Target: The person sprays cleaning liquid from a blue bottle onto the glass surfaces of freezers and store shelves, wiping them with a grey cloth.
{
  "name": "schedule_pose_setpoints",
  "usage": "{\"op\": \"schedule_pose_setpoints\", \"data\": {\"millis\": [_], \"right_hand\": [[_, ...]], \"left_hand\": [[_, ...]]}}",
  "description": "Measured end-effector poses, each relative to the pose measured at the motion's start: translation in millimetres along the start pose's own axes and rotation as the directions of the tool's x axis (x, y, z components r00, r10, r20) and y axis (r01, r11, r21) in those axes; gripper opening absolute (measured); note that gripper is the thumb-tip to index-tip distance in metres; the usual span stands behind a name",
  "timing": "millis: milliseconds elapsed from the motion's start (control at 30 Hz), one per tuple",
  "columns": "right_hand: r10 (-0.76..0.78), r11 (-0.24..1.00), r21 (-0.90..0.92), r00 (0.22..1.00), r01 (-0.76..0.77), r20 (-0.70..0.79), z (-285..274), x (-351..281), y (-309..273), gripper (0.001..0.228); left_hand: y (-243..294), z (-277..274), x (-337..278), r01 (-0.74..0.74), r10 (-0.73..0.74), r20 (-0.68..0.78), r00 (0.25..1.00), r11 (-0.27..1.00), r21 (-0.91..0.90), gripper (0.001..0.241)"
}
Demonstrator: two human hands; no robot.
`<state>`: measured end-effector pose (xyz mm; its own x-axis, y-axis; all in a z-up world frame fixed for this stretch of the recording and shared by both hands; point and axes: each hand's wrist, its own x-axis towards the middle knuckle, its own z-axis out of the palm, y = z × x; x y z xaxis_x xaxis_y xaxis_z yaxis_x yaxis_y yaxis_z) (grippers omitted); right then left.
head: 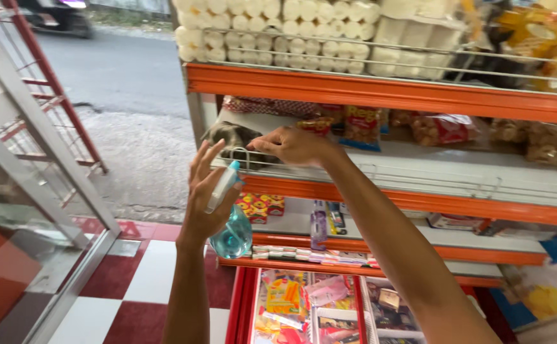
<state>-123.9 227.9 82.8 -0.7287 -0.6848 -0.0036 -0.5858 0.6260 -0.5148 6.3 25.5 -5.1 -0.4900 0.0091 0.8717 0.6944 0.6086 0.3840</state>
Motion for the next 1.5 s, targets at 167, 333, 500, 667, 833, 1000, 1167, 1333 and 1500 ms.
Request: {"op": "schedule_pose_setpoints", "data": {"millis": [167,333,500,667,833,1000,1167,1333,1500], "right_hand": [[-0.146,0.981,-0.137,0.988,0.138,-0.05,7,55,11,0.049],[-0.147,0.962,-0.248,0.98,0.112,-0.13,16,88,13,0.062],[-0.109,0.966,-0.241,0.992,0.091,-0.06,13,76,3,0.031],[-0.29,0.955,-0.051,0.956,0.292,0.05,-19,34,7,0.017],[-0.225,0.974,0.008,0.969,0.227,-0.104,-33,-24,15,0.018],[-0.04,0.957,0.253,0.924,0.145,-0.379,-35,-66,51,0.031],[0.079,0.815,0.531,0.861,0.234,-0.502,-36,-105,108,0.023],[0.223,0.424,0.767,0.766,0.481,-0.603,-40,-164,136,0.021],[-0.104,0.855,0.22,0.572,0.47,-0.814,-26,-225,130,0.012]], "left_hand": [[-6,-4,-1,0.008,-0.005,0.045,0.999,0.998,-0.066,0.017],[-12,-2,-3,0.028,-0.023,0.058,0.998,0.996,-0.084,0.016],[-13,-1,-6,0.0,0.003,0.042,0.999,0.996,-0.093,0.017],[-5,-2,-3,0.069,-0.072,0.066,0.995,0.996,0.048,0.016],[13,9,-1,-0.015,0.013,0.043,0.999,0.999,0.044,0.019],[32,29,7,-0.075,0.074,0.091,0.993,0.997,0.009,0.017],[52,53,18,-0.112,0.132,0.17,0.977,0.986,-0.123,0.017],[64,79,24,-0.165,0.206,0.228,0.952,0.969,-0.185,0.018],[64,101,26,-0.166,0.225,0.257,0.94,0.958,-0.233,0.023]]}}
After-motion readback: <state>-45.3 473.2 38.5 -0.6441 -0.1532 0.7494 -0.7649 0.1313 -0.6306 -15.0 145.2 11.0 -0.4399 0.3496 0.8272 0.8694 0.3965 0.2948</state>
